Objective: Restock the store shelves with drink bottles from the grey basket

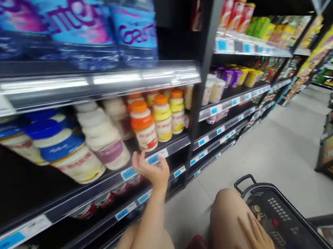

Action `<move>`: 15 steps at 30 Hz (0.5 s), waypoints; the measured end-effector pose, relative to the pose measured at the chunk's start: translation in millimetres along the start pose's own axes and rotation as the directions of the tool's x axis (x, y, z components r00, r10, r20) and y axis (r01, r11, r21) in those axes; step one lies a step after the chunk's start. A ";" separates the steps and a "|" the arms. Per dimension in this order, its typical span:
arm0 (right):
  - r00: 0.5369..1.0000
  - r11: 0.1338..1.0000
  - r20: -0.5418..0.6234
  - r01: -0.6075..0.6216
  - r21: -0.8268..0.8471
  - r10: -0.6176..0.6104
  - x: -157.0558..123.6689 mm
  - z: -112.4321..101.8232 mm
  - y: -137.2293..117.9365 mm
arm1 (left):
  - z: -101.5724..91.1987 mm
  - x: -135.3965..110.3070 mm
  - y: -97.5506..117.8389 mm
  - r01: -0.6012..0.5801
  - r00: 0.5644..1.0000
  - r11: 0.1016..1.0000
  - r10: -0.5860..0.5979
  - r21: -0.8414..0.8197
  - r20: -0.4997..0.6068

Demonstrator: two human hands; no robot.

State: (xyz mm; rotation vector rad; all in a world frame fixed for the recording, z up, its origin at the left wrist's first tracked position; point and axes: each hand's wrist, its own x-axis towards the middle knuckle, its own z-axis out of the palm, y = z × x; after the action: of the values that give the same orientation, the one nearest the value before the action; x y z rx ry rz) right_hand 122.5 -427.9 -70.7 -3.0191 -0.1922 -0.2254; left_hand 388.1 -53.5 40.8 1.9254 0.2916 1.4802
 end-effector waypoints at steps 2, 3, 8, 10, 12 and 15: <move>0.999 0.997 0.008 -0.049 0.058 0.048 6.8 -12.9 -8.3 | 0.5 0.1 7.6 0.036 0.999 0.999 -0.036 -0.022 -0.007; 0.998 0.995 0.000 -0.056 0.086 0.056 8.3 -18.5 -12.3 | 1.7 -1.5 13.0 0.042 0.999 0.999 -0.042 -0.032 -0.011; 0.996 0.979 0.023 -0.092 0.180 0.089 2.0 -40.4 -26.5 | 11.2 -39.9 67.6 -0.074 0.991 0.986 0.089 -0.152 0.095; 0.994 0.971 0.052 -0.110 0.213 0.101 -2.6 -47.9 -27.9 | 7.3 -71.1 102.1 -0.098 0.946 0.950 0.181 -0.296 0.269; 0.991 0.962 0.080 -0.125 0.244 0.108 -6.4 -52.8 -26.9 | -7.6 -109.9 139.8 -0.090 0.793 0.859 0.368 -0.504 0.485; 0.989 0.949 0.095 -0.135 0.285 0.112 -9.7 -51.4 -21.2 | -47.9 -176.9 192.8 -0.042 0.329 0.581 0.777 -0.813 0.537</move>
State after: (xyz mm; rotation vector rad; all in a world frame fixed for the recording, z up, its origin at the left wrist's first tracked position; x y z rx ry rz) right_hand 103.0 -414.2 -19.6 -2.7353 -0.0366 -0.0608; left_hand 243.4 -276.6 33.0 1.8520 -1.2676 0.4434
